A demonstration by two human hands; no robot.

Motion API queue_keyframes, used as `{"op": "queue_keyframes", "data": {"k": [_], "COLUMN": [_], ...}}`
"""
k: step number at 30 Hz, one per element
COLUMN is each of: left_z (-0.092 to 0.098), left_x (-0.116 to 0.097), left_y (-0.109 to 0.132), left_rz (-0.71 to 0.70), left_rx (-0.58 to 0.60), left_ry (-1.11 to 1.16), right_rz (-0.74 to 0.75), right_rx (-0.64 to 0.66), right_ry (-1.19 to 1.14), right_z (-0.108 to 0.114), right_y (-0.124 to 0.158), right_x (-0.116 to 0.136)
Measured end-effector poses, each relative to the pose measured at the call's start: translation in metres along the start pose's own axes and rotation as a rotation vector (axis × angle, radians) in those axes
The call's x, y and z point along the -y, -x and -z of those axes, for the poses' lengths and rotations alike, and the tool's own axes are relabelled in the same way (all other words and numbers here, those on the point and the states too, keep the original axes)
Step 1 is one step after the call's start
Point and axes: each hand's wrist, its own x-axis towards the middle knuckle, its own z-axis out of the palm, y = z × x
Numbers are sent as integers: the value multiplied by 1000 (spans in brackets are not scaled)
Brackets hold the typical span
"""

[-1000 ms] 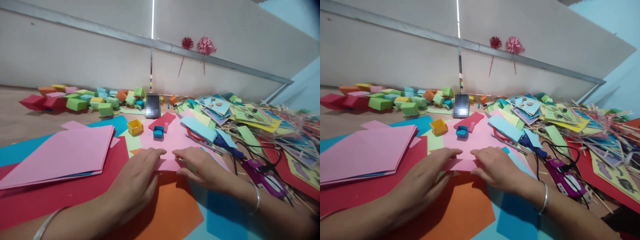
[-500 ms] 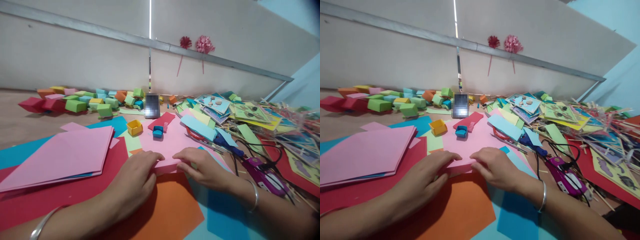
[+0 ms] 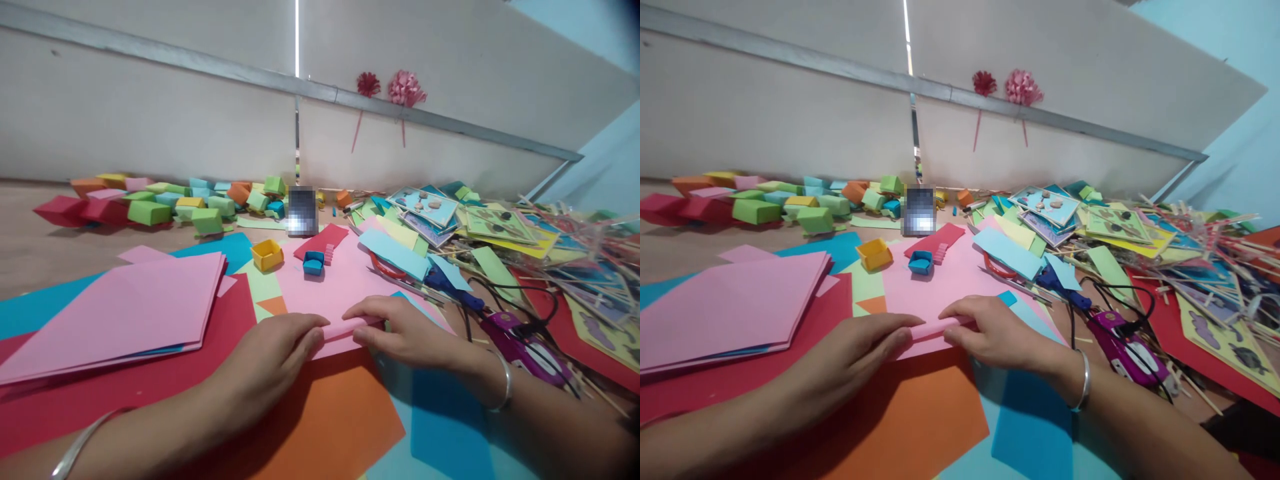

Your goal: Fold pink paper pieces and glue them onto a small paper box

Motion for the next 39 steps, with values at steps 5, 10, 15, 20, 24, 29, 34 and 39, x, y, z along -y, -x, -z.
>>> {"op": "queue_keyframes", "data": {"k": [5, 10, 15, 20, 24, 29, 34, 39], "left_z": [0, 3, 1, 0, 2, 3, 2, 2], "left_x": [1, -5, -5, -3, -5, -7, -7, -5], "left_y": [-1, 1, 0, -1, -2, -2, -2, -3], "left_rz": [28, 46, 47, 72, 88, 124, 124, 127], "left_rx": [5, 55, 129, 99, 85, 160, 253, 250], "left_ry": [-56, -69, -31, -50, -20, 67, 196, 128], "right_rz": [-85, -188, -159, -188, -244, -247, -229, -206], "right_rx": [-14, -18, -57, -56, -88, -83, -36, 0], "right_ry": [-98, -133, -158, -218, -268, -307, -309, -271], "right_z": [4, 2, -6, -3, 0, -3, -6, -5], "right_y": [0, -1, 1, 1, -3, -4, -2, -1], "right_x": [3, 8, 12, 12, 8, 7, 13, 15]}}
